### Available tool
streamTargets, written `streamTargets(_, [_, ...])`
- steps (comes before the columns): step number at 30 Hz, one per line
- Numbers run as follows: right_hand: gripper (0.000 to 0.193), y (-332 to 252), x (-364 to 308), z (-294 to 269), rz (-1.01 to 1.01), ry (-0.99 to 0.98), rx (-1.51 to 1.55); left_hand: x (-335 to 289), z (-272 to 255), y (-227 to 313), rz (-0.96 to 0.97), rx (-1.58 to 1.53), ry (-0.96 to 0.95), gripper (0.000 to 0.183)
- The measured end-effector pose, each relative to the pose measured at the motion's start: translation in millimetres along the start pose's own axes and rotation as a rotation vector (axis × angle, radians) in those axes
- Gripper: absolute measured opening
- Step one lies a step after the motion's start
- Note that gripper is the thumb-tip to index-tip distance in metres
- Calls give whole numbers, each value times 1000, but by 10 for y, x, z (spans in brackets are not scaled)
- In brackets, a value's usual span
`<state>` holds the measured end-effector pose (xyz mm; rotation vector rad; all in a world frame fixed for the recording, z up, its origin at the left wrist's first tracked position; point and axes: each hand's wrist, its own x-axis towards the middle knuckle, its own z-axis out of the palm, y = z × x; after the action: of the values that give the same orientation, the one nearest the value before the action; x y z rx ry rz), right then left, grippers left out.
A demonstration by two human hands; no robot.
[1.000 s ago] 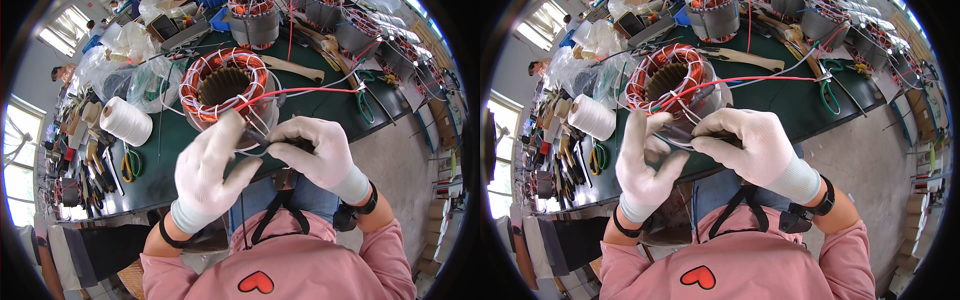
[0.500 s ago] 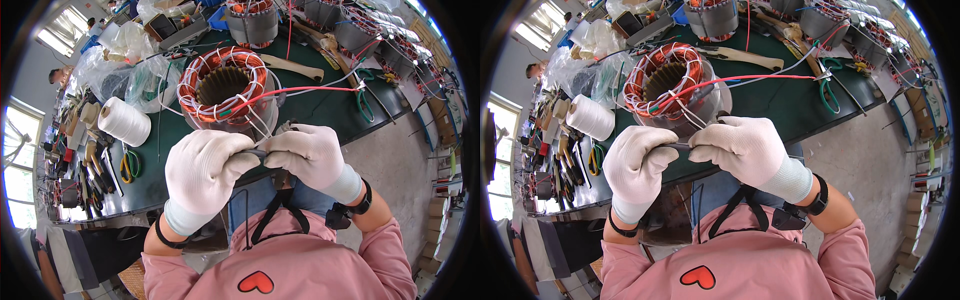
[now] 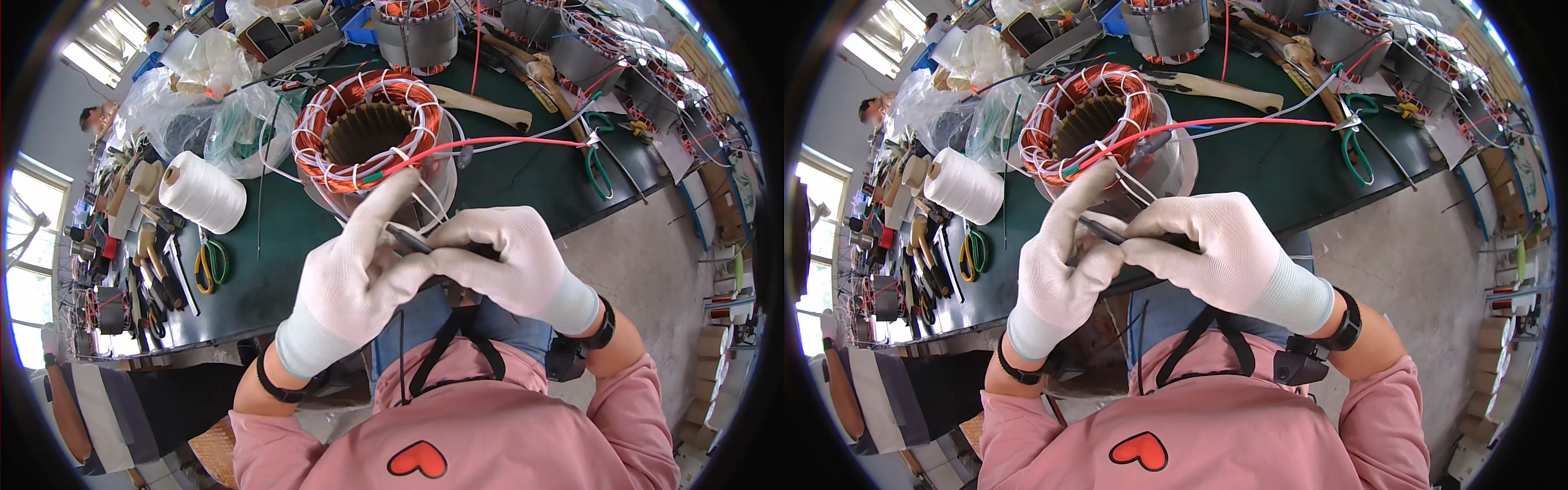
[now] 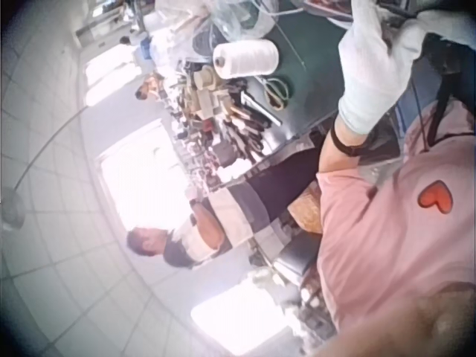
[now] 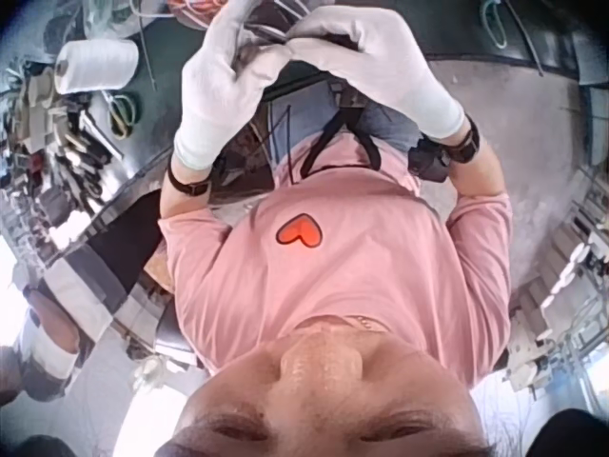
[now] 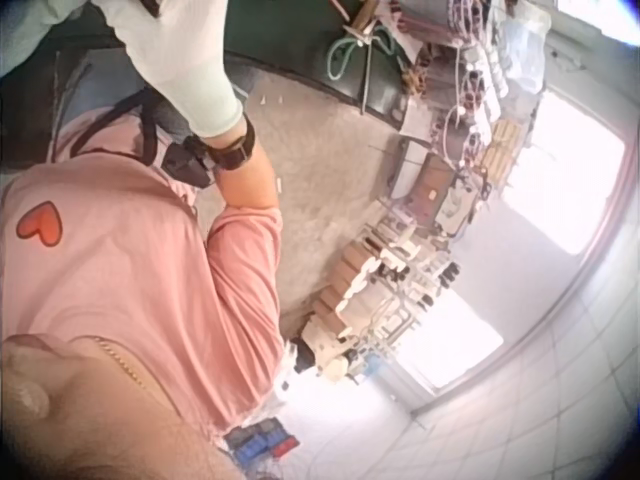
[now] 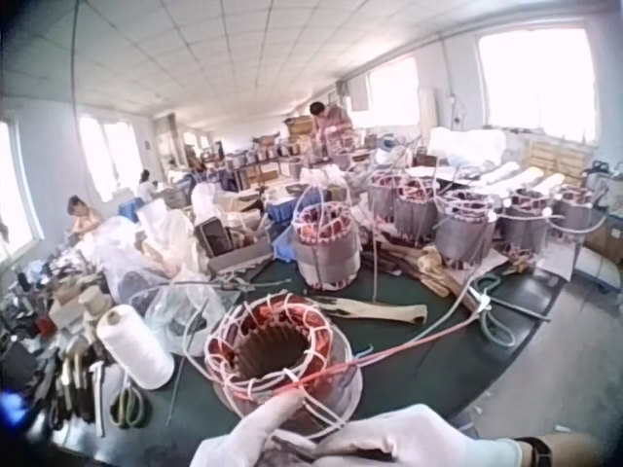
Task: Wiring and tying motor stators on an assembly line.
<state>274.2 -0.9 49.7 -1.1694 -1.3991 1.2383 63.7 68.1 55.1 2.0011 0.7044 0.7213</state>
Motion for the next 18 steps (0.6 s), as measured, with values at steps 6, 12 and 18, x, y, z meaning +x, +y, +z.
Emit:
streamTargets(6, [24, 3, 99, -124, 283, -96, 177, -33, 51, -69, 169, 497, -10, 117])
streamTargets(12, [25, -36, 164, -144, 275, -174, 150, -27, 1, -49, 266, 579, 77, 71])
streamTargets(18, [24, -65, 91, -103, 104, -131, -39, -54, -9, -93, 395, 835, 141, 57])
